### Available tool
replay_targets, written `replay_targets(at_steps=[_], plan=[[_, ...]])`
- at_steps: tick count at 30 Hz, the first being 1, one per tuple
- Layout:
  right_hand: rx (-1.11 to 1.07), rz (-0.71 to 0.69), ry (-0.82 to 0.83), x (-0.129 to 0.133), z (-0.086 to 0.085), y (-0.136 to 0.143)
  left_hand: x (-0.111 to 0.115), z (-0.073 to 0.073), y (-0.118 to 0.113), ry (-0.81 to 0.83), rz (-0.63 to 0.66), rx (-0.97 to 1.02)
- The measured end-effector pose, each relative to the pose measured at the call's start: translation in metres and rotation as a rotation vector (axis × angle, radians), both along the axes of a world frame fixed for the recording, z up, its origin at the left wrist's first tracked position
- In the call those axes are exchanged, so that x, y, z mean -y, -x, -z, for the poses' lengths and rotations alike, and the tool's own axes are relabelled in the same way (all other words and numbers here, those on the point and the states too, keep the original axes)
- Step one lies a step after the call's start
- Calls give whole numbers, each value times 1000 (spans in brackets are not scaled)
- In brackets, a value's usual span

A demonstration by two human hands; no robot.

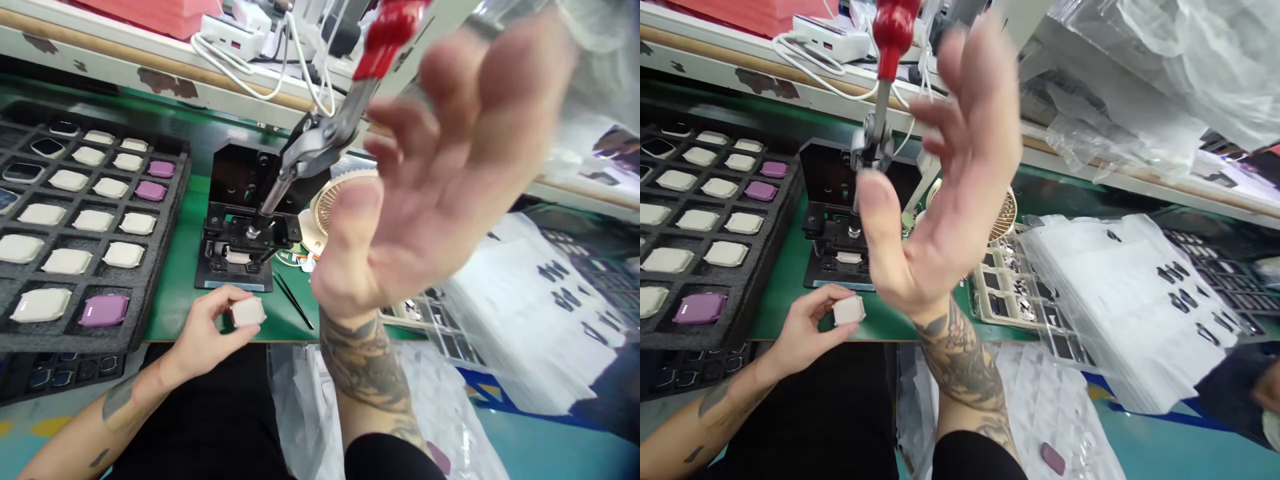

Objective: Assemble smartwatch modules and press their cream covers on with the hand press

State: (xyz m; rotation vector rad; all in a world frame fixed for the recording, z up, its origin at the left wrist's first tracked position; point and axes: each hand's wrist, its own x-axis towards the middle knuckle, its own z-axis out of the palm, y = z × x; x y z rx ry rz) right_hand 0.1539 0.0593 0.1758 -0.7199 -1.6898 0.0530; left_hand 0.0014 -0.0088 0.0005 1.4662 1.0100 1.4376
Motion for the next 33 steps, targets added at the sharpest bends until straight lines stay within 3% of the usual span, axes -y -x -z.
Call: replay_targets(at_steps=[2,3,6,9,12,15,19,23,28,33], plan=[[-51,-40,-228,4,36,-11,11,-1,10,-147,-28,-162],[-16,-90,-249,4,58,-17,17,0,15,-207,-55,-219],[346,-161,37,0,121,-25,26,6,27,-325,-155,-291],[661,-67,198,-16,155,-19,26,10,28,-398,-211,-325],[789,-12,282,-36,161,-5,25,8,24,-431,-202,-351],[725,-29,319,-40,156,-1,30,3,23,-410,-222,-384],[480,-128,324,-10,152,-21,28,-1,27,-423,-388,-568],[359,-144,318,26,152,-48,-6,-7,18,-454,-475,-930],[346,-106,278,35,153,-69,-49,-28,-5,-214,-452,-1188],[396,-100,238,26,157,-80,-43,-45,-14,-32,-355,-1390]])
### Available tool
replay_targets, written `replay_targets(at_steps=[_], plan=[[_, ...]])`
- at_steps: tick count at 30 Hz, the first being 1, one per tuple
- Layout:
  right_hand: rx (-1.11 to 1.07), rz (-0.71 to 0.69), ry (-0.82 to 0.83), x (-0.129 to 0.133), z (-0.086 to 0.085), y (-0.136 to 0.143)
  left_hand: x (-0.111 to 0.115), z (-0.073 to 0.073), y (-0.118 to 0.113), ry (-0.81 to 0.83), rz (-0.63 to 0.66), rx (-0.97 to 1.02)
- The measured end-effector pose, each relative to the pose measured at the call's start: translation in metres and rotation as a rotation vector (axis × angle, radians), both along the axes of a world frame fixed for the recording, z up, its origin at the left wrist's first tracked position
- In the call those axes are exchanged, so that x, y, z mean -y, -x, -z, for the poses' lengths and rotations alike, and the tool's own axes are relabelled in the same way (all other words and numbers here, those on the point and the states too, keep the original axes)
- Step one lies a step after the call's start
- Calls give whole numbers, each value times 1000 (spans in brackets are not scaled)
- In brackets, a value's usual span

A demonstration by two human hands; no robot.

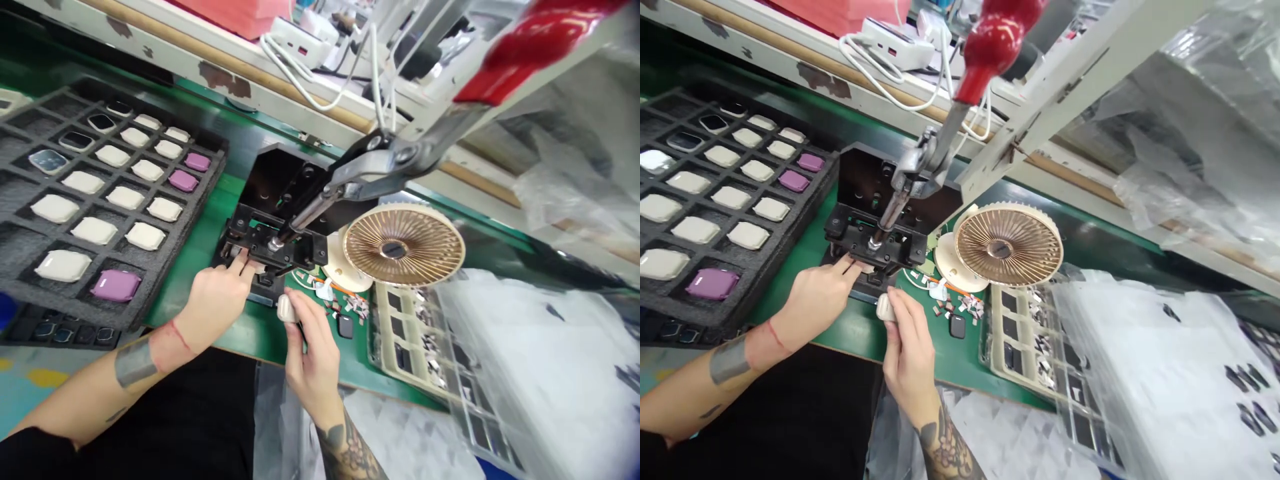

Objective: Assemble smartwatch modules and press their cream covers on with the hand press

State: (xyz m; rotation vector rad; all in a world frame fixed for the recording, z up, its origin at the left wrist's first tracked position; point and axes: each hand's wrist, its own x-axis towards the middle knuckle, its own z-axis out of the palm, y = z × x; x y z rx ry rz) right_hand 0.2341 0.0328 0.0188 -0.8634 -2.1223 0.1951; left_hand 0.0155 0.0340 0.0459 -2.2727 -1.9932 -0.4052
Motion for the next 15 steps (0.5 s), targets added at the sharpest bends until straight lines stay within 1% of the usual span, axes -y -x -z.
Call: replay_targets(at_steps=[3,6,10,13,15], plan=[[34,0,-79,-5,-2,-4,7,2,-11,-7,-41,-64],[68,-22,-173,-12,-7,-5,3,11,-21,-76,-62,-108],[78,-69,-309,-22,-17,-3,-4,22,-16,-146,-13,-116],[94,-61,-386,-23,-28,0,2,25,-11,-158,-41,-106],[105,-53,-402,-19,-35,3,8,24,-11,-148,-46,-86]])
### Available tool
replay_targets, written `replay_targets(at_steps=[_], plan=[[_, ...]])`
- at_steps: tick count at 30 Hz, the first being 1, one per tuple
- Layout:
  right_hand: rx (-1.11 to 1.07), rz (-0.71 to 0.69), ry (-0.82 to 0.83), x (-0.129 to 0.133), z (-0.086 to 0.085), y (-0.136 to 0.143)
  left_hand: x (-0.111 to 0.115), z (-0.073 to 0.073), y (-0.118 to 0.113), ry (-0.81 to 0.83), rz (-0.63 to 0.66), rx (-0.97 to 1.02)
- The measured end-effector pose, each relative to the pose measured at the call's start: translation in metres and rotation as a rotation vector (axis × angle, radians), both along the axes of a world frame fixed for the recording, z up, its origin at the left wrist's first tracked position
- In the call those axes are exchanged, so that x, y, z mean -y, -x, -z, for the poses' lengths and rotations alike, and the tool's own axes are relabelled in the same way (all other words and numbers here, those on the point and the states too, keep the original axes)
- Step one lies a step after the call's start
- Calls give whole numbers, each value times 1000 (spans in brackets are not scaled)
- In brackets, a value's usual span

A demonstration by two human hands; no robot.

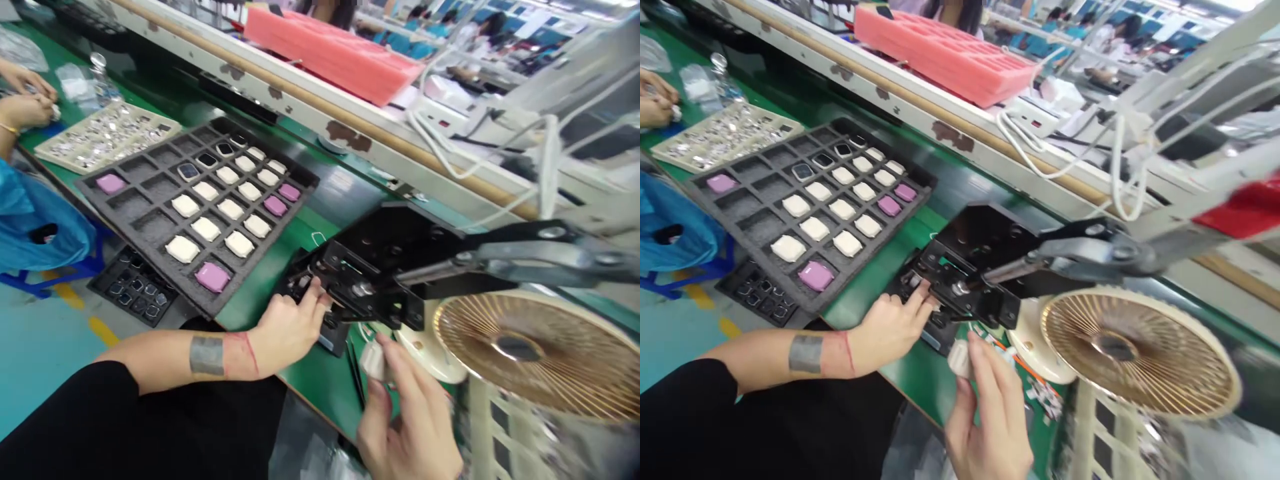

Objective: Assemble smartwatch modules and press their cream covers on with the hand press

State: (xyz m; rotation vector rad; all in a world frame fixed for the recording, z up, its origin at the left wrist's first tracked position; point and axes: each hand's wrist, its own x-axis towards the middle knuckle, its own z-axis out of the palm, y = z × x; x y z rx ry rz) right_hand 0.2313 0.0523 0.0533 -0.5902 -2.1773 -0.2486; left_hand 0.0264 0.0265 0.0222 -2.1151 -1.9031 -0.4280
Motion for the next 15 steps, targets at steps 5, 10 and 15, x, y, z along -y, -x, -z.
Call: replay_targets(at_steps=[5,10,15], plan=[[11,7,27,10,-10,7,-1,-7,-5,81,50,45],[-15,-9,6,19,-12,10,18,-2,1,-59,206,183],[120,-287,-70,28,-17,33,79,-1,29,-391,560,940]])
